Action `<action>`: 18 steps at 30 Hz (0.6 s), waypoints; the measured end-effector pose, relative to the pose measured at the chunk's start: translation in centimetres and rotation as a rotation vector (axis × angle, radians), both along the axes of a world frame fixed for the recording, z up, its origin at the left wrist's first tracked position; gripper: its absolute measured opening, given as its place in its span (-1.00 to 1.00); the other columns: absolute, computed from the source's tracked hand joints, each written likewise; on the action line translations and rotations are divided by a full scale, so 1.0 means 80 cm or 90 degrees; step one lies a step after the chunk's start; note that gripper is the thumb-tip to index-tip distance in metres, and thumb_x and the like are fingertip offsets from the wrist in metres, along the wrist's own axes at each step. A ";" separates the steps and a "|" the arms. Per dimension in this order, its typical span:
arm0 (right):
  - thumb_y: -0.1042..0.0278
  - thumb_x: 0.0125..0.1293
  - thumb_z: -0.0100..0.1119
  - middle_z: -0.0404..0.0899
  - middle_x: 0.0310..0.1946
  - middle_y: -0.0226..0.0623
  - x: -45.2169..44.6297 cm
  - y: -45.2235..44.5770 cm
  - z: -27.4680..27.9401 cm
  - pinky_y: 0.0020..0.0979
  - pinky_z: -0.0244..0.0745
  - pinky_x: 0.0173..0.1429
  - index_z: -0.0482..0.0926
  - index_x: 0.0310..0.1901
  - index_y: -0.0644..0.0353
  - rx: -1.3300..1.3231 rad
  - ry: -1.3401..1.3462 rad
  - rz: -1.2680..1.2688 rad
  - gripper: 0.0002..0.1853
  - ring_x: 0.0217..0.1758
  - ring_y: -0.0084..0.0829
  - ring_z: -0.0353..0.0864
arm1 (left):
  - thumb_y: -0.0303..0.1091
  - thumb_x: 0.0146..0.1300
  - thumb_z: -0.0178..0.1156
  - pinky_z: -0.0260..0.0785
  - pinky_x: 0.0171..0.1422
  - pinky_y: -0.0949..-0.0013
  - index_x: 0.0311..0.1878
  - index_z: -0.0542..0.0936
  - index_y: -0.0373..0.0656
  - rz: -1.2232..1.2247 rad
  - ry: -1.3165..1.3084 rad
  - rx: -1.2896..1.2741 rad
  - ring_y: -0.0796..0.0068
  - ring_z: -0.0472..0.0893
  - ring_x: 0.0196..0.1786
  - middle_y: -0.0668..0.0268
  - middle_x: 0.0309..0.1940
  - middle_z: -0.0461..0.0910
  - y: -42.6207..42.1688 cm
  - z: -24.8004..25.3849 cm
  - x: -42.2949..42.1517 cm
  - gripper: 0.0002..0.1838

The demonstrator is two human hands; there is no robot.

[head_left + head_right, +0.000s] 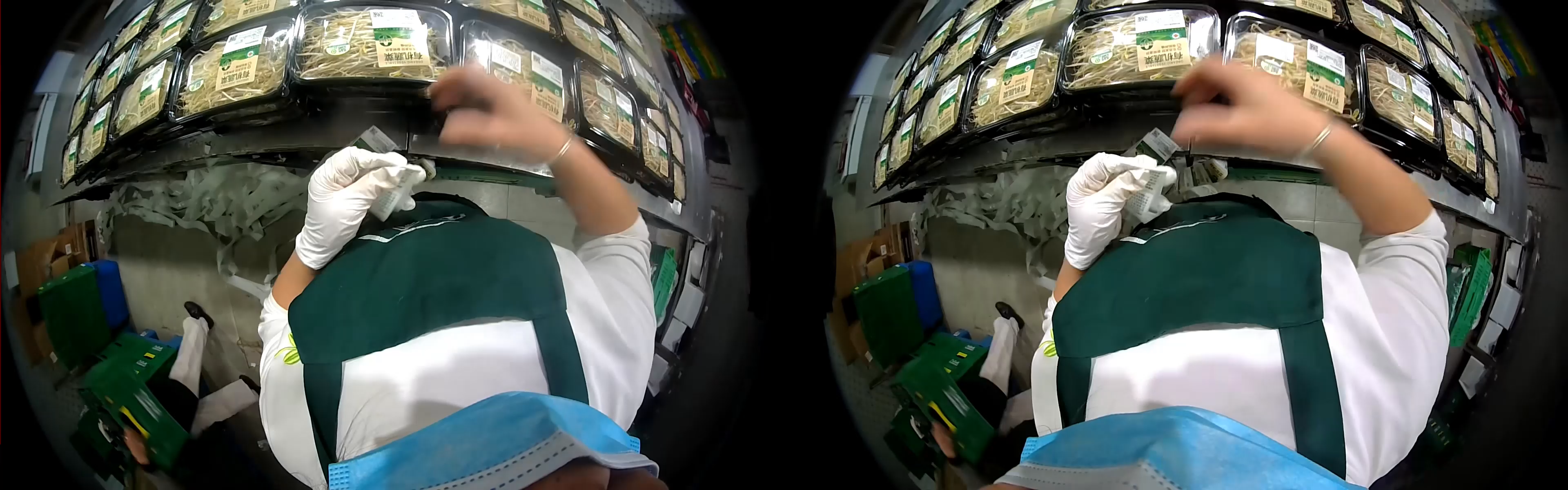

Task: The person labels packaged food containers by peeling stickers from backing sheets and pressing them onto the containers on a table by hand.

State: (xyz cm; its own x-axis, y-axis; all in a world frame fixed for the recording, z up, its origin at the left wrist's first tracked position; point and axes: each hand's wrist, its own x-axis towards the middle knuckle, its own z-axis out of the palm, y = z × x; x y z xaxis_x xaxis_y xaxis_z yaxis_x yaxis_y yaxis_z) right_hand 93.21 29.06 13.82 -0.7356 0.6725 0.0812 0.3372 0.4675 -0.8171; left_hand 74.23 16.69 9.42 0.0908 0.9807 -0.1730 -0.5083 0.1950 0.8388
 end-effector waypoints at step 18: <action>0.13 0.09 0.05 0.55 -0.42 -0.03 0.045 0.274 -0.001 -0.17 0.39 -0.16 0.54 -0.37 0.22 0.405 -0.554 -0.372 -0.71 -0.32 -0.04 0.51 | -0.59 0.16 0.02 0.52 -0.32 0.44 -0.11 0.46 -0.32 0.099 -0.019 0.027 0.34 0.60 -0.25 0.03 -0.21 0.55 0.046 -0.003 0.004 -0.79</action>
State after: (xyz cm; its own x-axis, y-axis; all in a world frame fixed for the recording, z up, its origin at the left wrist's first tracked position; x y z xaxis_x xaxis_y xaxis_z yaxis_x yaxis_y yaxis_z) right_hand 96.77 50.99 13.71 -0.3091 0.9395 0.1477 0.9495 0.2961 0.1037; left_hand 74.56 20.40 9.17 -0.0575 0.9897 -0.1310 -0.5545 0.0774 0.8286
